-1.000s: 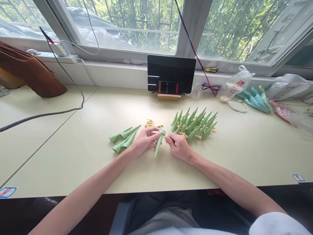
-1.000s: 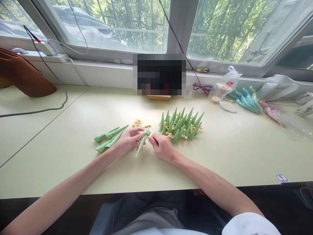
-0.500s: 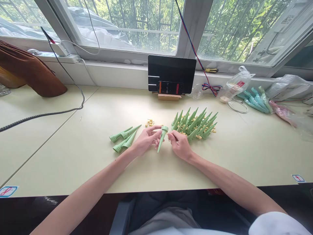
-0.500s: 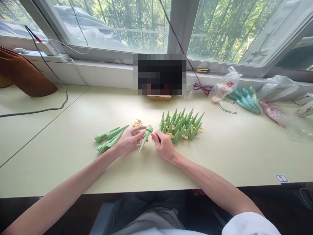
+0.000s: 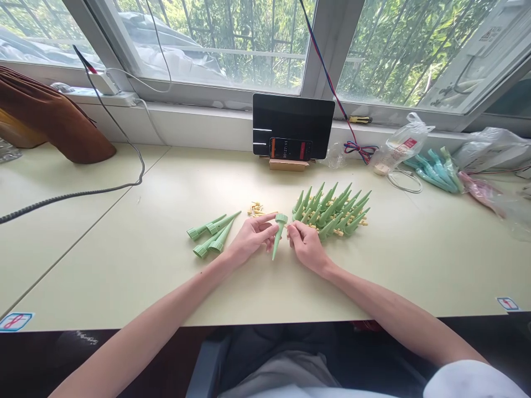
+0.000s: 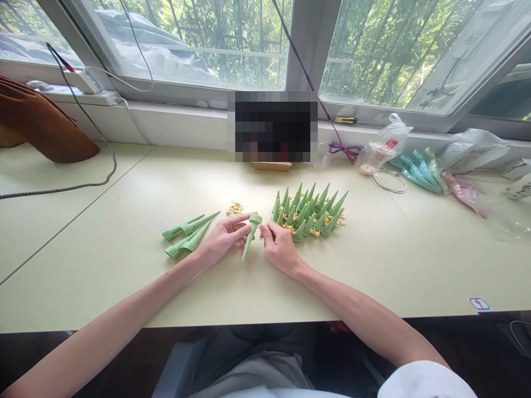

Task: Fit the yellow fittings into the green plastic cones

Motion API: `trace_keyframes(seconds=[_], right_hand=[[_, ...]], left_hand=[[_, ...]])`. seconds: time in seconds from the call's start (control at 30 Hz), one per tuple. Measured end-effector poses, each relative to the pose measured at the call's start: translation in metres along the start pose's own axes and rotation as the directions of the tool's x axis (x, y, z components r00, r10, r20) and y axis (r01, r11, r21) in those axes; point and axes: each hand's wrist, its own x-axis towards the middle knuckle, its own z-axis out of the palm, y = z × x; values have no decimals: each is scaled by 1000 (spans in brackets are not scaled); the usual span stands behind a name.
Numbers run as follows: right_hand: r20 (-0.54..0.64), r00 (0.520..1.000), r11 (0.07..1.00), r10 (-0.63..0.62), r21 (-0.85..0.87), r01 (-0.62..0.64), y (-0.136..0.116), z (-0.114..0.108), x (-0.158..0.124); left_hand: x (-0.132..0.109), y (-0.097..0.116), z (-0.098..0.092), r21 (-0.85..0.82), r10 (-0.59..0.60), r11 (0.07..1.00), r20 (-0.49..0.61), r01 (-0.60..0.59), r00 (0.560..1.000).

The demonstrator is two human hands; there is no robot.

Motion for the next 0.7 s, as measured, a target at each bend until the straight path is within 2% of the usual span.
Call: trace_keyframes(seconds=[0.13, 0.27, 0.53, 0.7], right_hand=[[52, 991, 961, 121, 243, -130, -1, 2, 1], [125, 975, 884, 182, 414, -217, -6, 3, 3], [260, 930, 743, 258, 562, -363, -9, -1, 6], [283, 922, 732, 264, 564, -383, -12, -1, 7]], left_hand=[[-2, 5, 4, 115, 70, 991, -30, -66, 997], [-2, 3, 6, 174, 152, 974, -42, -143, 987], [-4, 1, 7, 287, 254, 931, -65, -226, 965], [-5, 3, 8, 277, 254, 932, -46, -232, 966]])
